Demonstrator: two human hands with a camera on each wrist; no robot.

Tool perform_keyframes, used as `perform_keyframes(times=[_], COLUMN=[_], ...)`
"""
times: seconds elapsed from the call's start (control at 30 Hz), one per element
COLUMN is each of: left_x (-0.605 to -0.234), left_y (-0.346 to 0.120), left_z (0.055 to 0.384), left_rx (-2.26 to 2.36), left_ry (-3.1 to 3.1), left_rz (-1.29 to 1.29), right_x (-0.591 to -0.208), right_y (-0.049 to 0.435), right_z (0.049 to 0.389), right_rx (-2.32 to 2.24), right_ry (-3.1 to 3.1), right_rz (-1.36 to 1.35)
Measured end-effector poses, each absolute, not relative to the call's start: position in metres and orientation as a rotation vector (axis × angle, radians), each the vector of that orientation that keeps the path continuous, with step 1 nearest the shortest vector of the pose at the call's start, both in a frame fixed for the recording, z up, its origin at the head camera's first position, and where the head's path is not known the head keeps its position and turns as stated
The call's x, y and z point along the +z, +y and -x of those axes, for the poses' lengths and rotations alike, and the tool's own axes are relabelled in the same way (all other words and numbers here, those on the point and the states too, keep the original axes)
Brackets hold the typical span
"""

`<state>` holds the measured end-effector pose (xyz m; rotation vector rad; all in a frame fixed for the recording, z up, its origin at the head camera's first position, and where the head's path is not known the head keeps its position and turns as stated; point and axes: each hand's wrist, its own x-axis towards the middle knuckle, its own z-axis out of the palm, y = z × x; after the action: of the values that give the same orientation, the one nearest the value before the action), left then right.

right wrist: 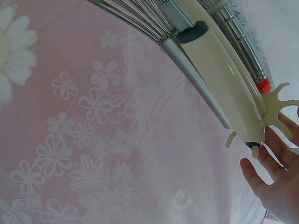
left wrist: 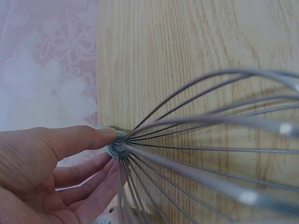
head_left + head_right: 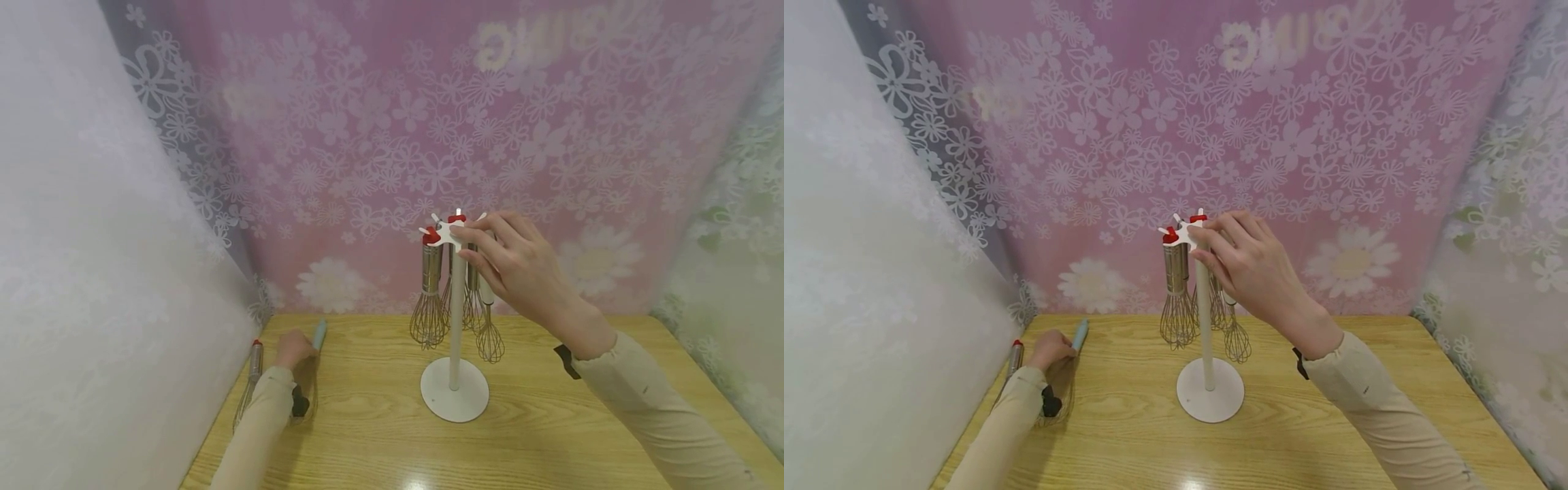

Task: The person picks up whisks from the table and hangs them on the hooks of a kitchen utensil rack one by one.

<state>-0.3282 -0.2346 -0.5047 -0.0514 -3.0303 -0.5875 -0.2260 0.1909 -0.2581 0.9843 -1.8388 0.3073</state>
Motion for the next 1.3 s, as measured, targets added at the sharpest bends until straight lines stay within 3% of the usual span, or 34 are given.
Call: perform_keyframes(times=[1.3], left_x=[-0.506], left_y=[-0.210], left_z=[0.337], left_rx=[-0.699], left_ry=[-3.135], left_rz=[0.103], right_x=[-0.258], right_y=[0.192], right_z=[0.226], right_rx=[0.298], right_ry=[-1.835], right_rz=[-0.988])
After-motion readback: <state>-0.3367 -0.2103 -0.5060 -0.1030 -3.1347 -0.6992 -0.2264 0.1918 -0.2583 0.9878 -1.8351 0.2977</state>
